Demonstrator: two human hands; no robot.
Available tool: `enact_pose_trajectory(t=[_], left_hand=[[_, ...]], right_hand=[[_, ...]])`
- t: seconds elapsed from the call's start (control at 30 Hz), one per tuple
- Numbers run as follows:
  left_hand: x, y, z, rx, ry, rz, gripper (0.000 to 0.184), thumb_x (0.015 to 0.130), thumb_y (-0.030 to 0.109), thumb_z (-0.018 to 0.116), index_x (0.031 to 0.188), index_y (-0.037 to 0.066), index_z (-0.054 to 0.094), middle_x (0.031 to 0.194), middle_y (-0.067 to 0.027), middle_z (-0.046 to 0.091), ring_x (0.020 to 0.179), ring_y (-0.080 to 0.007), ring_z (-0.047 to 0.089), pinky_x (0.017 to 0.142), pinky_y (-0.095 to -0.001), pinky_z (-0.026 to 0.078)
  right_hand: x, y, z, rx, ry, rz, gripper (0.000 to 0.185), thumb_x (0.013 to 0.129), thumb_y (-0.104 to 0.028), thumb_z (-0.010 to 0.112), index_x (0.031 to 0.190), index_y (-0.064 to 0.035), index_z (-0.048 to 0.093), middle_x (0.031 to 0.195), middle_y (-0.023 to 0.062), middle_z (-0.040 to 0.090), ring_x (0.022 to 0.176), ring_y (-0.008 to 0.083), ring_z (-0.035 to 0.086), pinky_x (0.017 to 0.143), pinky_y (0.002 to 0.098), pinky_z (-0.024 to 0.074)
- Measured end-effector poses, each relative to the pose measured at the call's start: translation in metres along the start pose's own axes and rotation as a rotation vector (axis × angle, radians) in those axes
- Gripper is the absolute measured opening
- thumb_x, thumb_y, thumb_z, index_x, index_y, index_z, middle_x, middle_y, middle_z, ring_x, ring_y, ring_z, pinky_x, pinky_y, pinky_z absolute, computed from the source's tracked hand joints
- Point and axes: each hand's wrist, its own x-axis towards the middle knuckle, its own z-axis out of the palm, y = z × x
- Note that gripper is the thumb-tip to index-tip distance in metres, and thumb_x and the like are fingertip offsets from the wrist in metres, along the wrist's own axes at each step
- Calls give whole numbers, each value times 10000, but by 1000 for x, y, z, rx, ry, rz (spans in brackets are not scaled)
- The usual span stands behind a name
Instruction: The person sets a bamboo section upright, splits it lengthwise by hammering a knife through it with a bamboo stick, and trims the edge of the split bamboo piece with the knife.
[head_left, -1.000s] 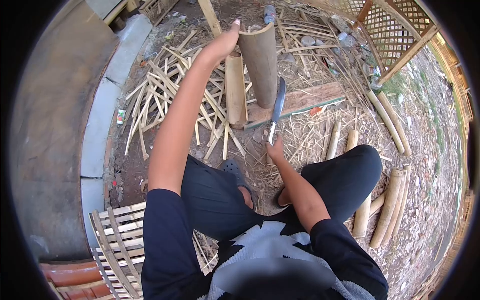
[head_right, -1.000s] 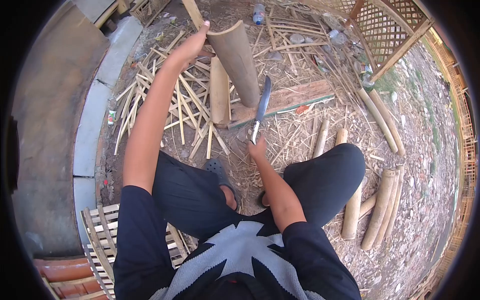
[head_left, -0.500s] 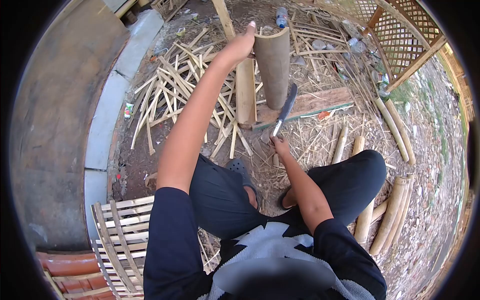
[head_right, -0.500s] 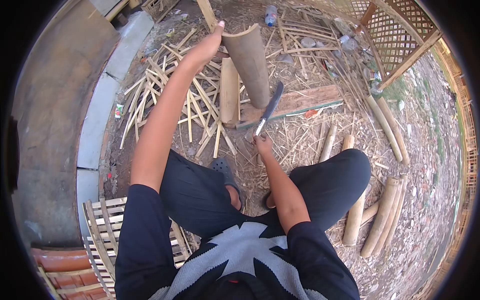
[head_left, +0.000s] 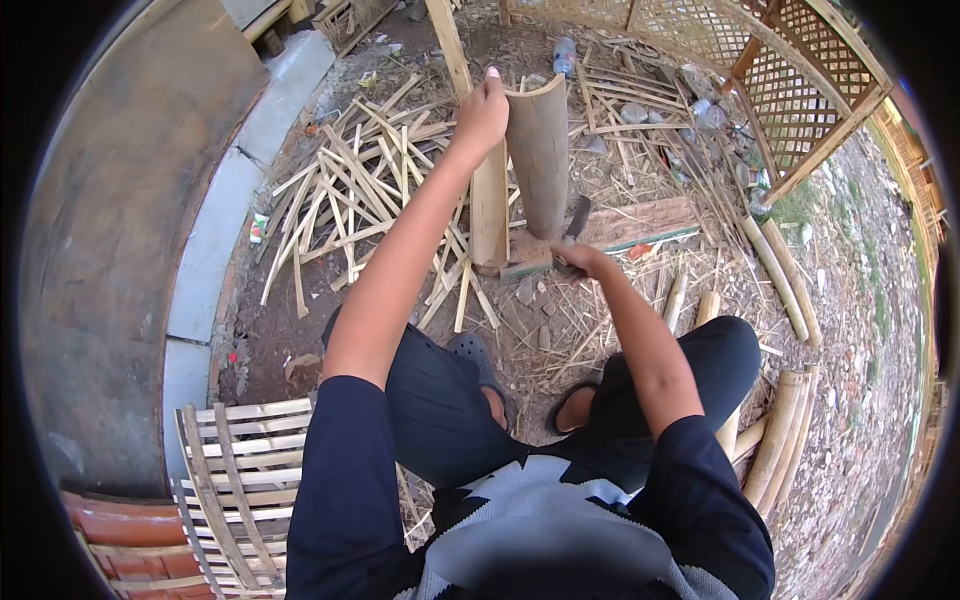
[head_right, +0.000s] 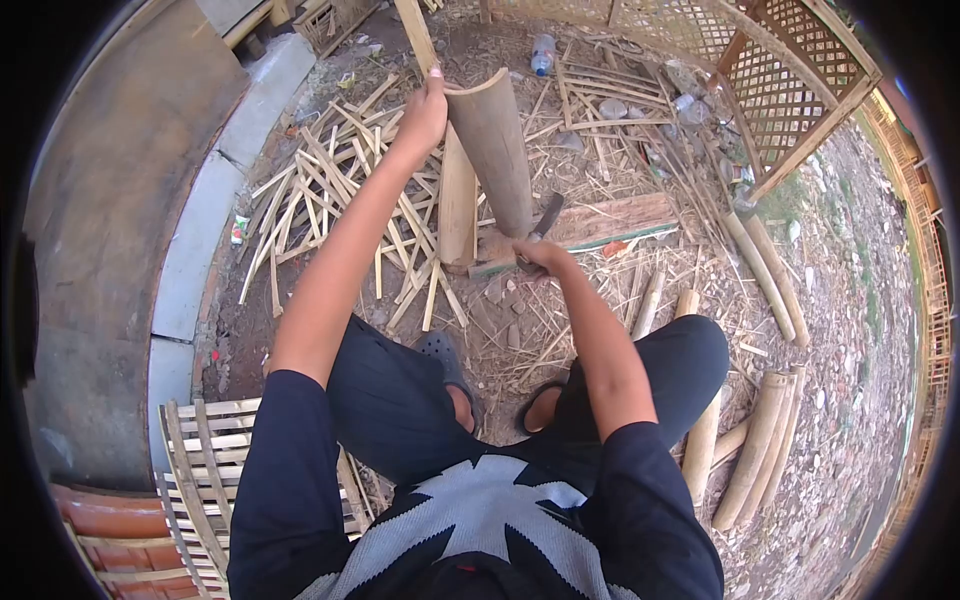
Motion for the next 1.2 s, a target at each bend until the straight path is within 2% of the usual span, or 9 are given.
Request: enact_pose_trajectory(t=[0.13,0.23,0.53,0.6,0.63,0.7,0.77,1.0,1.2], left_hand=[[13,-8,10,-181,-73,-103,706,1039,522,219,1283,-55,543,1374,-285,527,1323,-417,460,1088,-452,346],[15,-9,19,-354,-62,-99,557,1046,488,255,1196,53,569,1167,-114,606,1112,-224,548,973,-427,413],[17,-17,23,-524,-43,-113,434,1014,514,337,951,132,534,931,-28,524,919,-149,496,840,-340,406],[9,-13,24,-534,21,-92,524,1029,496,318,994,35,565,957,-80,558,943,-182,518,894,-369,402],[5,-9,24,-541,52,-79,570,1037,488,309,1015,-13,581,970,-106,575,955,-199,530,921,-384,400],[-7,0,22,-481,73,-104,601,1005,552,363,1070,-2,585,1045,-110,578,1008,-206,526,935,-376,395],[-12,9,15,-460,76,-101,646,987,589,395,1117,-15,584,1097,-124,578,1051,-217,522,957,-374,388],[9,-2,28,-371,85,-58,685,1024,547,333,905,-77,588,973,-203,644,944,-289,594,882,-429,420],[22,-4,34,-220,127,23,679,1021,516,300,871,-79,591,902,-273,642,912,-401,602,870,-466,426]], right_hand=[[-27,-20,-55,-611,-97,382,603,878,-586,492,1000,-6,609,803,115,728,614,200,691,546,311,562],[-54,-30,-77,-693,-68,440,528,871,-448,491,1063,36,577,817,117,721,610,223,676,561,361,543],[0,23,-62,-585,202,56,448,872,-368,501,873,66,614,723,177,661,592,279,657,529,419,533],[1,26,-59,-569,233,-51,459,873,-375,521,793,65,622,655,175,639,542,293,636,516,441,520],[-4,22,-56,-734,387,-138,463,816,-338,541,910,98,669,818,290,676,772,343,712,757,454,545],[-5,16,-69,-596,378,-99,456,823,-342,562,887,98,664,751,267,669,679,332,693,669,453,543],[-13,1,-82,-224,373,-63,440,913,-398,595,717,-4,595,567,84,559,449,181,524,414,347,417],[-130,-99,-124,109,393,-334,442,940,-392,634,1101,20,630,901,128,714,734,180,690,598,315,516],[-196,-128,-124,199,436,-383,237,888,-261,615,879,-23,607,723,51,607,549,126,555,444,271,392]])
